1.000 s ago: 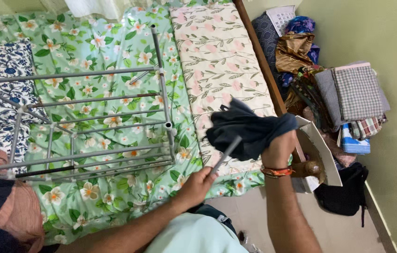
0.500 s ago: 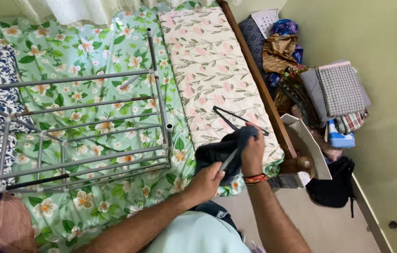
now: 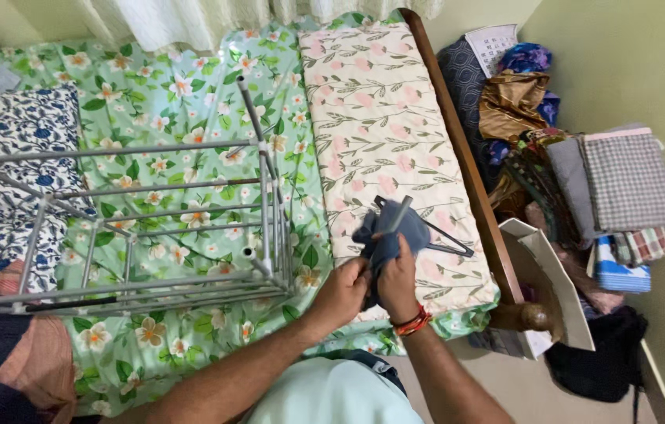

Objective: The person assembles a metal drying rack on a bed by inserting metal rods into the frame. They repeatedly pick up rods and a dark cloth, insert the rods into the rack's joints, and adjust the structure.

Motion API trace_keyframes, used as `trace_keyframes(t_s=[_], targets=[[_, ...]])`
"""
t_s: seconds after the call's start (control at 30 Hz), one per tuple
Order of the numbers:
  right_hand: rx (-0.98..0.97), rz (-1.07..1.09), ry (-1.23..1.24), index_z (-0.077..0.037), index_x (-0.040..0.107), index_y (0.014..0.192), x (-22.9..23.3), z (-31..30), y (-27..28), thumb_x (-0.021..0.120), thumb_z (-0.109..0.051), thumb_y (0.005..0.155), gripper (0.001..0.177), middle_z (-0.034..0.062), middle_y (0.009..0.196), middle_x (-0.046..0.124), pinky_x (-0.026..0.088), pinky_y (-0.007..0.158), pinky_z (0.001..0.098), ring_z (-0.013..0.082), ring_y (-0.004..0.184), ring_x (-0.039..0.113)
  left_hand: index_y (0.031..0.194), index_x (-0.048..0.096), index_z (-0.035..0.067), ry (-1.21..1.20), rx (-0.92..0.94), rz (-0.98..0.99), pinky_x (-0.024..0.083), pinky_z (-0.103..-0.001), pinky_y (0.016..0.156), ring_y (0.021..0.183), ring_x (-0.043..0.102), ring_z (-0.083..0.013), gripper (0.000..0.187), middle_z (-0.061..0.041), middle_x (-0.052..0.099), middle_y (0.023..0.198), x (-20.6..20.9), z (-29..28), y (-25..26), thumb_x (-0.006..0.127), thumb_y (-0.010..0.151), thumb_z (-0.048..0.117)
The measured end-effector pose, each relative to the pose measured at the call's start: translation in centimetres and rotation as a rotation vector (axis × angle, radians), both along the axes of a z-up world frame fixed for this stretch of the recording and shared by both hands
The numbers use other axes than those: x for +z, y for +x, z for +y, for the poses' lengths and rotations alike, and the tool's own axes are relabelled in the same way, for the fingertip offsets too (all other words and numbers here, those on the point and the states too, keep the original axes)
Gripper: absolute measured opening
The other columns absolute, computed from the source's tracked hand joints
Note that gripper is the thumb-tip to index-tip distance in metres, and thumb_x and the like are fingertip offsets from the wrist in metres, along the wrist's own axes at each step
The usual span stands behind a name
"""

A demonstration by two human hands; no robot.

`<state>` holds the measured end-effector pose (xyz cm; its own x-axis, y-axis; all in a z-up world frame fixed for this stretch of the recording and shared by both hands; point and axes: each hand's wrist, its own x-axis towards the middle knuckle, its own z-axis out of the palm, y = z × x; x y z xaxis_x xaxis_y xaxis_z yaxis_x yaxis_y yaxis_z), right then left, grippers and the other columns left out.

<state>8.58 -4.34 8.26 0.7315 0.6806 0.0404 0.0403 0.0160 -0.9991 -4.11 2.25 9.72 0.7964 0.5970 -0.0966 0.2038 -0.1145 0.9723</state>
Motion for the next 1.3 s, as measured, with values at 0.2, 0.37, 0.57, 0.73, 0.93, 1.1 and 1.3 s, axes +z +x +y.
trace_keyframes(t_s=[0.2,0.37,0.57,0.73,0.93,1.1,1.3], targets=[[0.149,-0.053,-0.022,-0.001,0.061,0.102,-2.4,-1.0,3.8,0.049,-0.005,0.103,0.013,0.0016,0.087,0.064,0.05,0.072,0.0272,0.01,0.081,0.058,0.099,0.069,0.001,0.254,-0.045,0.074,0.05,-0.037,0.061,0.065,0.063,-0.0209,0.023,-0.01,0.064,0.075,1.5,2.4,2.6,0.064,0.1,0.023],[0.353,-0.036,-0.049,-0.001,0.06,0.107,-0.8,-1.5,5.0,0.049,-0.004,0.099,0.014,0.0017,0.09,0.064,0.051,0.076,0.0281,0.01,0.085,0.058,0.108,0.064,-0.002,0.211,0.015,-0.297,0.052,-0.033,0.078,0.085,0.064,-0.0192,0.024,-0.011,0.068,0.093,1.8,4.3,7.3,0.06,0.105,0.021],[0.475,-0.034,-0.066,-0.001,0.061,0.102,-2.4,-2.8,4.5,0.05,-0.007,0.101,0.013,0.0013,0.085,0.063,0.051,0.074,0.0276,0.0091,0.082,0.055,0.107,0.064,0.0,-0.512,0.091,-0.458,0.055,-0.036,0.078,0.077,0.065,-0.0186,0.027,-0.011,0.065,0.086,0.4,6.5,11.8,0.055,0.111,0.026],[0.617,0.065,-0.139,-0.001,0.063,0.1,-3.7,-6.0,5.1,0.052,-0.01,0.1,0.014,-0.0007,0.082,0.059,0.049,0.07,0.0265,0.0086,0.078,0.054,0.127,0.057,0.001,-0.949,0.07,-0.66,0.047,-0.033,0.066,0.068,0.053,-0.014,0.036,-0.002,0.055,0.087,1.7,8.7,11.1,0.051,0.109,0.031],[0.603,0.146,-0.113,-0.001,0.063,0.096,-4.3,-5.6,4.9,0.05,-0.01,0.101,0.016,-0.002,0.082,0.058,0.049,0.07,0.0263,0.0075,0.078,0.053,0.133,0.055,0.002,-0.87,0.247,-0.492,0.058,-0.042,0.073,0.068,0.056,-0.0164,0.041,-0.002,0.051,0.076,1.3,6.8,12.0,0.048,0.107,0.033],[0.578,0.08,-0.184,0.0,0.06,0.091,-3.9,-4.6,5.3,0.049,-0.006,0.097,0.014,0.0002,0.074,0.057,0.049,0.064,0.0274,0.0075,0.072,0.053,0.111,0.049,0.009,-0.786,0.342,-0.473,0.058,-0.042,0.071,0.068,0.062,-0.0215,0.025,-0.006,0.055,0.075,-0.1,5.1,11.4,0.046,0.106,0.033],[0.729,0.133,-0.201,0.0,0.063,0.097,-6.1,-6.6,3.8,0.05,-0.004,0.099,0.014,0.0007,0.076,0.057,0.048,0.065,0.0277,0.0073,0.074,0.052,0.112,0.052,0.009,-0.784,0.45,-0.615,0.042,-0.033,0.051,0.053,0.044,-0.0129,0.032,-0.001,0.046,0.068,0.1,10.3,10.9,0.041,0.112,0.038]])
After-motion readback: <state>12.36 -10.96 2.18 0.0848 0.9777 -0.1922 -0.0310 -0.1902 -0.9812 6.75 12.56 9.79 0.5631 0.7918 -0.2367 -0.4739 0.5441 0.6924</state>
